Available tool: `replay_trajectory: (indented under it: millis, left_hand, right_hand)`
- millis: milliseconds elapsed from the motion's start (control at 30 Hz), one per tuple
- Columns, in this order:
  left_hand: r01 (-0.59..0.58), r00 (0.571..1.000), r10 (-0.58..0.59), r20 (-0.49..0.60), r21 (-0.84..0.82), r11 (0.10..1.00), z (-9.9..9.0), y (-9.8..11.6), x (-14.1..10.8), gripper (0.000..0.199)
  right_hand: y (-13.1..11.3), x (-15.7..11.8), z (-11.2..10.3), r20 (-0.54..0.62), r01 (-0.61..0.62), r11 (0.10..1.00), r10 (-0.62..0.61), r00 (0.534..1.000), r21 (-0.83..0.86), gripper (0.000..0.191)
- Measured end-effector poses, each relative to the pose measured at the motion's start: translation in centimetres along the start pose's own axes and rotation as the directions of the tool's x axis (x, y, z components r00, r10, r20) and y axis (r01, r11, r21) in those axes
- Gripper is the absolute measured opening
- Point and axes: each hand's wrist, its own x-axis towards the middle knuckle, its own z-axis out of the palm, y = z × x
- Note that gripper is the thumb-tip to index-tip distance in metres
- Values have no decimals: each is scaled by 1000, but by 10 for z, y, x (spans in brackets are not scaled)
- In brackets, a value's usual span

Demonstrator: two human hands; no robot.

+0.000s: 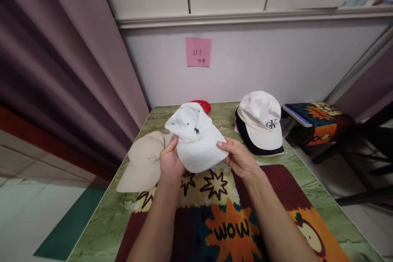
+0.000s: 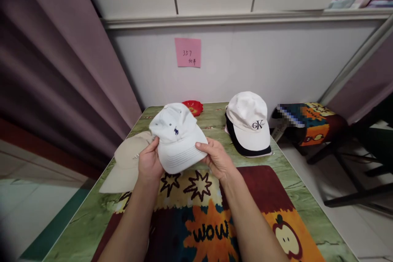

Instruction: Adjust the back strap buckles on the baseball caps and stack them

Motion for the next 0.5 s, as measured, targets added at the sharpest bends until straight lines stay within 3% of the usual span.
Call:
replay_trajectory:
  millis: [133,300,400,500]
  left_hand:
    - [11,999,-16,49,85,996,4,-1,-4,27]
    - [115,960,-182,214,293,949,14,3,-17,32]
    - [116,944,-226,239,403,908,15,6,-21,33]
    - [98,962,-203,185,459,883,12,8,-21,35]
  right_hand:
    - [-9,-5,2,3,59,998,-59,998,22,40]
    - [-23,-11,-14,-67,256,967,-255,965,0,55]
    - [-40,-8,-26,-123,389,920,-391,912,-40,55]
    - [-73,5,-44,-193,541,835,-550,813,-98,50]
